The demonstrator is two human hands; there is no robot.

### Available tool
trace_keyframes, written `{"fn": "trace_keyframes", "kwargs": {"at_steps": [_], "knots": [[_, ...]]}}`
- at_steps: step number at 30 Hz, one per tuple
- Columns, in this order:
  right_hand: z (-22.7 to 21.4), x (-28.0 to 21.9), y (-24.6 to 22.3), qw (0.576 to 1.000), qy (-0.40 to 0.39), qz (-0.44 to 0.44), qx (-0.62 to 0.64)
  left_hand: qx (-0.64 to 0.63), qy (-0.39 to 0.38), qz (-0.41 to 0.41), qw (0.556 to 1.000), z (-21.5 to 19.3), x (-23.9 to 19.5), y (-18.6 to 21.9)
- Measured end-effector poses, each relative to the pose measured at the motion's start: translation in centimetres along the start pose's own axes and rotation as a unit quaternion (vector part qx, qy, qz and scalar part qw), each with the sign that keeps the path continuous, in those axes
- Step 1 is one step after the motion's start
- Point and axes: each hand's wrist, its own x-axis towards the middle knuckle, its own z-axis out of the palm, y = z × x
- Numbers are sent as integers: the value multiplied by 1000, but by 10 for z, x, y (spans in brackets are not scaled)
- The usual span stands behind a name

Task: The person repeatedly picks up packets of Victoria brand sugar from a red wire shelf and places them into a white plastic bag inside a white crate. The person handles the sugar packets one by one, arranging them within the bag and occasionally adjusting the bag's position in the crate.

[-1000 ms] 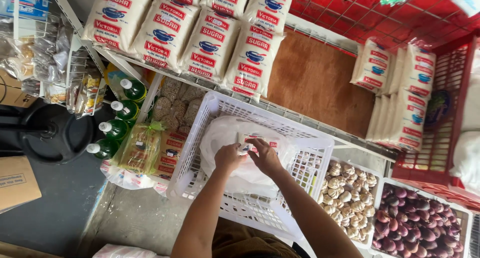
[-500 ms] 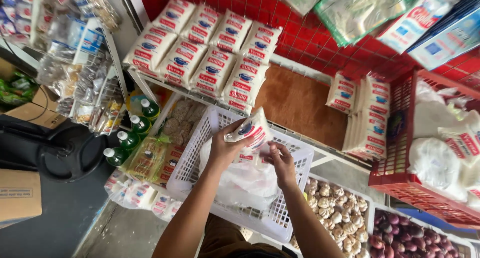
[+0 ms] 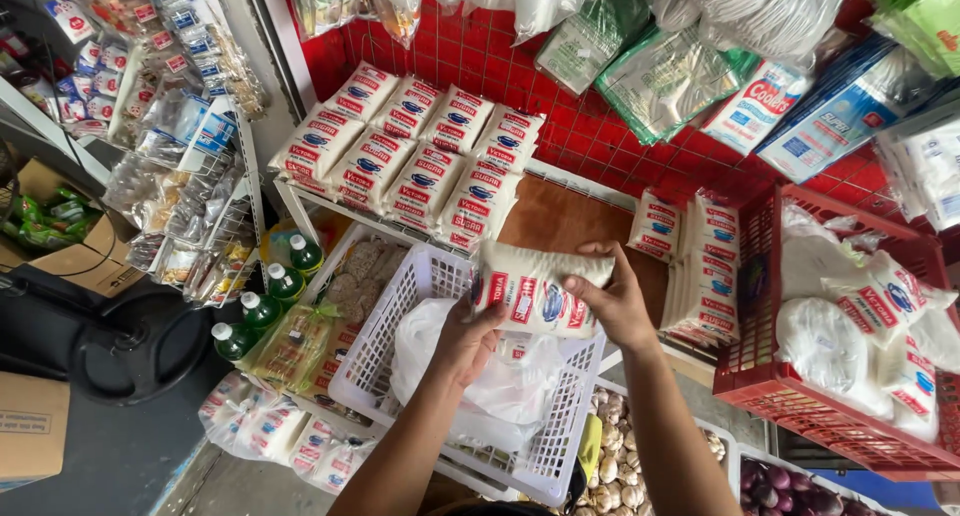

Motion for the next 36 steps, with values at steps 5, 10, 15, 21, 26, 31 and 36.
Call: {"fn": "trace_keyframes", "kwargs": {"at_steps": [5, 10, 15, 21, 26, 31, 36], "knots": [[23, 15, -103, 978, -55, -10, -201, -103, -98, -62, 988, 7, -5, 11], [59, 44, -171, 869, -163, 7, -466, -134, -166, -48, 976, 23, -2, -13], [79, 81, -180, 777, -245, 162, -556, -241, -77, -97, 963, 36, 2, -39], [61, 97, -157, 804, -237, 174, -517, -274, 9, -77, 959, -1, 21, -65], [43, 90, -130, 811, -223, 193, -505, -211, 108, -90, 967, 65, -10, -24], [10, 81, -88, 807, -242, 143, -520, -167, 133, -97, 972, 62, -11, -32], [-23, 42, -30, 860, -240, 298, -337, -109, 144, -133, 975, 20, -2, -62]]}}
